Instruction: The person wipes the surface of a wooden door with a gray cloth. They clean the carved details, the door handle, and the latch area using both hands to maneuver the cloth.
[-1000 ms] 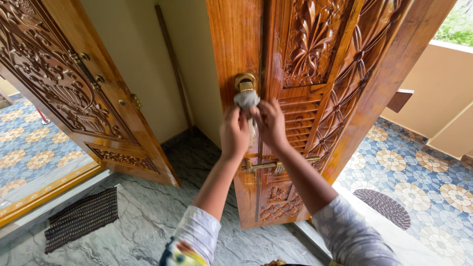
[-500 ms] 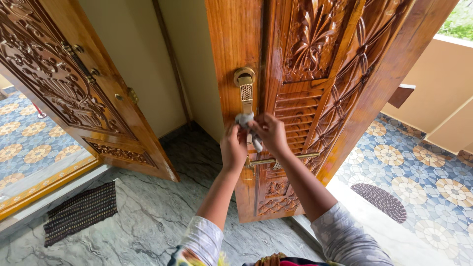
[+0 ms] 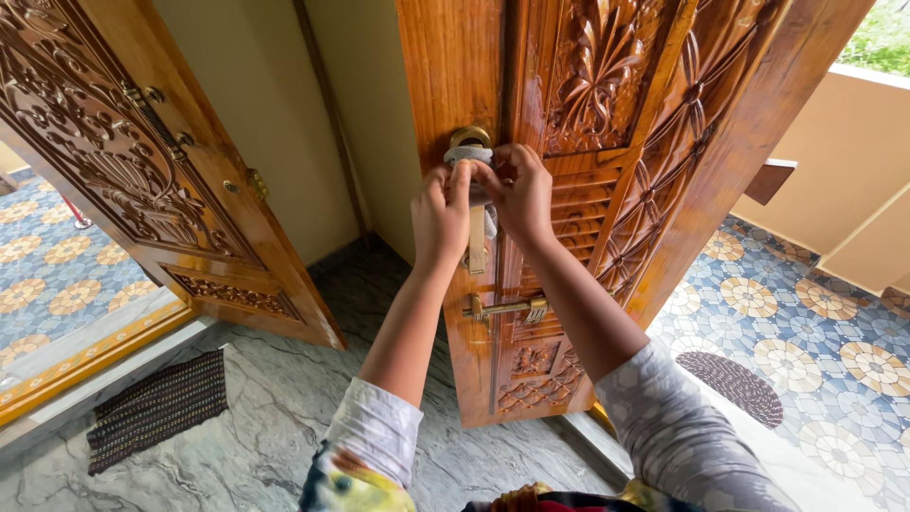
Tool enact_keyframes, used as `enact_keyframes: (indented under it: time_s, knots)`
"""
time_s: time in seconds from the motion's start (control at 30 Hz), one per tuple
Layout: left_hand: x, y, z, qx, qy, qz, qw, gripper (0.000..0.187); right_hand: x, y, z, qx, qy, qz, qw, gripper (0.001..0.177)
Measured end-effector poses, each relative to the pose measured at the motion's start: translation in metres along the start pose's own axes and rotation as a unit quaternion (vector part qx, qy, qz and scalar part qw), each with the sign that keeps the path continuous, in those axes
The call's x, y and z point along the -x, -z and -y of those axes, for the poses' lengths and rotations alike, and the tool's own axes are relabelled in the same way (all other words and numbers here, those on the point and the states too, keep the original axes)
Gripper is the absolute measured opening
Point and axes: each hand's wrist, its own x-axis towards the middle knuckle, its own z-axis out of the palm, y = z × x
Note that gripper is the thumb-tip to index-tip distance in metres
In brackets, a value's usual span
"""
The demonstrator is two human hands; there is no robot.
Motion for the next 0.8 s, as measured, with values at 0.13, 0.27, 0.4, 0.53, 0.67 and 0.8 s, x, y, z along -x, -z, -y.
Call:
enact_keyframes:
  time_s: [0.13,0.27,0.4,0.53,0.67,0.8]
  knots:
    - [0.011,0.001,0.011,0.048,-0.071,-0.025,0.996,0.033,0.013,-0.004,-0.004,-0.036,-0.116,0.048,0.991,0.018]
    - [0.043,-0.013,0.053,0.044,0.01,0.007,0.999,0.027,0.051,-0.009,-0.03,-0.035,-0.114,0.079,0.99,0.019]
    - [0.09,-0.026,0.086,0.052,0.052,0.02,0.997,0.017,0.094,-0.012,-0.051,0.004,-0.139,0.129,0.982,0.019]
    - [0.111,-0.026,0.098,0.139,-0.005,0.016,0.99,0.011,0.119,-0.01,-0.049,-0.09,-0.098,0.108,0.985,0.017]
    - [0.083,-0.013,0.073,0.049,-0.01,0.055,0.997,0.009,0.091,-0.007,-0.037,-0.041,-0.054,0.091,0.994,0.017]
    - [0.027,-0.003,0.026,0.054,-0.015,0.031,0.998,0.024,0.026,-0.003,-0.008,-0.024,-0.065,0.031,0.997,0.02]
